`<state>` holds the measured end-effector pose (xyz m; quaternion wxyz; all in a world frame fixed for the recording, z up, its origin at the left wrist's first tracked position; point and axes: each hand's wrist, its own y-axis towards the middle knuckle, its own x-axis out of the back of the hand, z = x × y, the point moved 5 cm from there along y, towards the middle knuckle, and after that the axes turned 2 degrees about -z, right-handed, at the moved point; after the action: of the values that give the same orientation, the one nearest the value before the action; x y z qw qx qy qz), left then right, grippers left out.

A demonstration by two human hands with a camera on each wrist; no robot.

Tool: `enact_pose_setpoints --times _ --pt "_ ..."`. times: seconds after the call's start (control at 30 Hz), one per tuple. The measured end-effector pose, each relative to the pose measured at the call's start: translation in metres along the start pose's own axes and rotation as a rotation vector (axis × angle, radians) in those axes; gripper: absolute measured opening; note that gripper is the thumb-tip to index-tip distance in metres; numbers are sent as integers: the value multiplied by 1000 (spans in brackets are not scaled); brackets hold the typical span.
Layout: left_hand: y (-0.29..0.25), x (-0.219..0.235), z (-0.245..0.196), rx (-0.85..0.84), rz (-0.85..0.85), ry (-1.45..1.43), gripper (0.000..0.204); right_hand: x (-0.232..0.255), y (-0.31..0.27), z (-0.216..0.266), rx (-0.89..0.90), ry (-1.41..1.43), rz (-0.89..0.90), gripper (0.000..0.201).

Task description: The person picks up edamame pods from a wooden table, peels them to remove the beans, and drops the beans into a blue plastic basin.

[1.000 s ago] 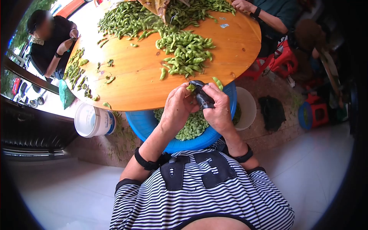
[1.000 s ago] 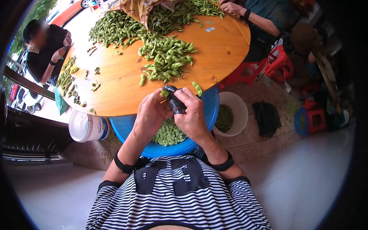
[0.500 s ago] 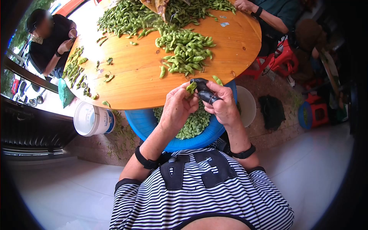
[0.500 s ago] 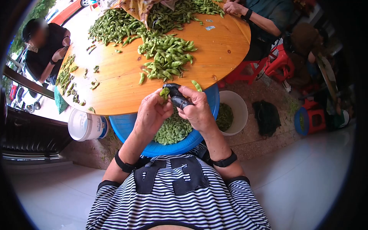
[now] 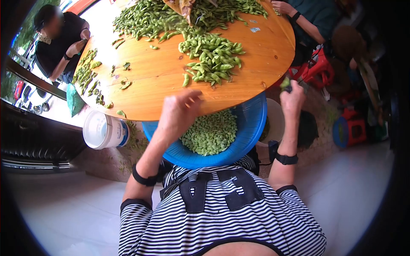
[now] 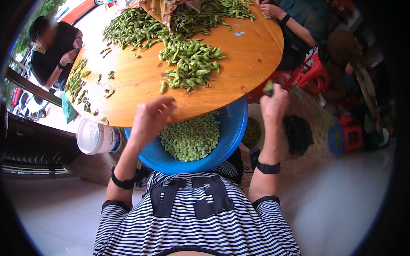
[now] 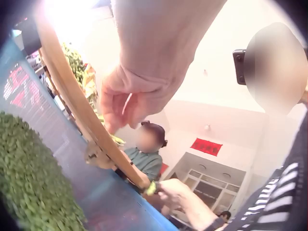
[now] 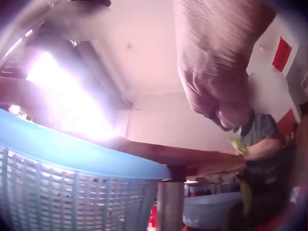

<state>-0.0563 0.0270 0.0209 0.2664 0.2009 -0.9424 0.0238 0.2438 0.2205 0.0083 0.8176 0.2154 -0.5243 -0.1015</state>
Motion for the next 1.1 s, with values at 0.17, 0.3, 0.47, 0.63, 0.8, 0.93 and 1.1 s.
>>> enact_pose_setpoints --times 0.17,0.3,0.47,0.63,0.8,0.93,1.1 --pt "49 14 23 -428 -395 542 17 39 -11 -2 111 2 -323 35" --pt "48 12 26 -453 -401 542 18 31 -32 52 119 381 14 25" --pt "16 -7 12 33 57 -568 9 1 -84 129 -112 1284 843 35" --pt "3 -30 3 162 76 -668 10 -3 -96 147 -132 1286 903 34" --pt "2 -38 4 196 106 -677 11 -5 -95 137 -84 1251 940 42" --pt "1 -39 3 220 138 -640 10 1 -94 143 -6 1295 891 46" --pt "1 -42 6 214 262 -822 8 -4 -90 139 -48 1406 1011 47"
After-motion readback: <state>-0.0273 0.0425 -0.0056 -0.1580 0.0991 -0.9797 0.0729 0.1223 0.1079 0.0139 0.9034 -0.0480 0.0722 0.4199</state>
